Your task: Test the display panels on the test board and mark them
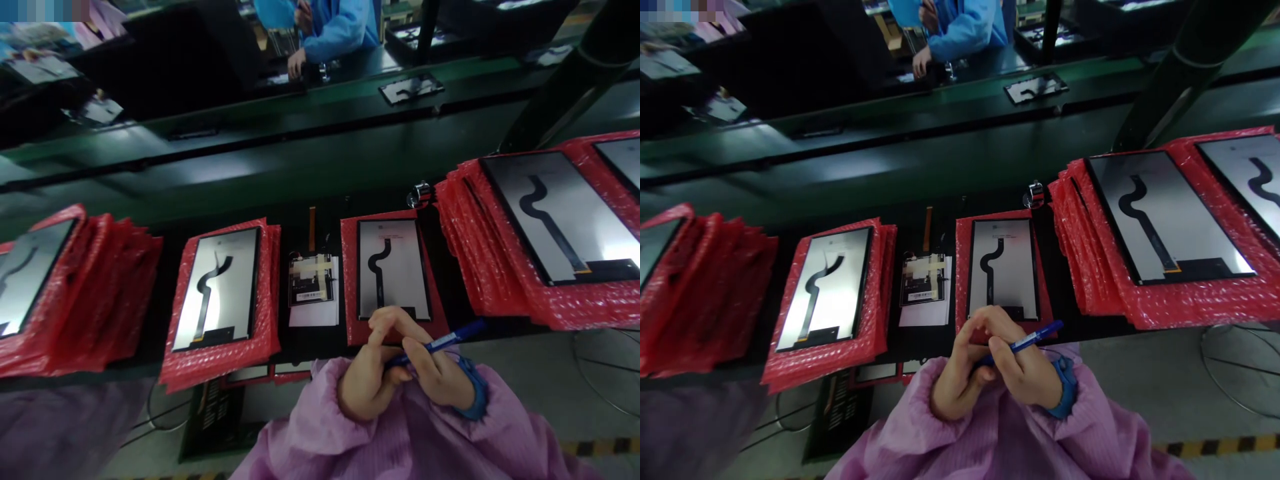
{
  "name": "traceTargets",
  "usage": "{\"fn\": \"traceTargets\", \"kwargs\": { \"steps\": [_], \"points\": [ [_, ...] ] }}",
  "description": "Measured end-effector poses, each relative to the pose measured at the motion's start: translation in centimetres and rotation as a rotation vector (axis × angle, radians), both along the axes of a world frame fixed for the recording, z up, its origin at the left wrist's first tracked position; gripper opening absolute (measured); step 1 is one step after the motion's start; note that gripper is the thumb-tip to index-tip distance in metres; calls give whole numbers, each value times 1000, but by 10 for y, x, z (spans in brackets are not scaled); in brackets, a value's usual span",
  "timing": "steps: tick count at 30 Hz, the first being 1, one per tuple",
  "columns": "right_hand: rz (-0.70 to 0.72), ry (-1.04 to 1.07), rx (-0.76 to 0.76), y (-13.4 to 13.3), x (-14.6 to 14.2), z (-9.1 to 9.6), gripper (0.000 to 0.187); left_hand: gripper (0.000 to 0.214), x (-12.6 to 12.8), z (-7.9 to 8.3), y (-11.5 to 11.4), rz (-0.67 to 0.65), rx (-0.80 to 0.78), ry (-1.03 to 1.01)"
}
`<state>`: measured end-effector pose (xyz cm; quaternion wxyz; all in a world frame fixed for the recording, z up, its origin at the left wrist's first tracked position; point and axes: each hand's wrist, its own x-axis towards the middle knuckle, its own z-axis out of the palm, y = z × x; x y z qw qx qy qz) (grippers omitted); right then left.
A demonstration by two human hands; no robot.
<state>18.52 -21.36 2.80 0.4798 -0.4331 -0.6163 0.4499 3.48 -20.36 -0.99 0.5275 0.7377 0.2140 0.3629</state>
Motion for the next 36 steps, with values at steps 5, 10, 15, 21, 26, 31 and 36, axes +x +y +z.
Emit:
{"fn": "traceTargets", "kwargs": {
  "steps": [5,10,15,21,26,31,36],
  "points": [
    [106,-69,70,15,-3,21,31,70,1,8,7,81,42,-2],
    [-155,-14,-62,63,30,21,14,66,-11,34,55,289,261,239],
    [-708,-324,-349,137,85,0,4,32,-29,36,142,702,413,419],
    [-853,-1021,-234,145,82,-27,32,58,-33,0,219,896,258,1019],
    [-404,-1138,186,127,56,-44,57,14,-34,-10,225,926,215,938],
    [-88,-1156,81,118,45,-52,94,31,-39,-20,232,866,-16,369],
    [-74,-1144,61,116,44,-48,94,37,-41,-24,233,697,-75,-16]
  ]
}}
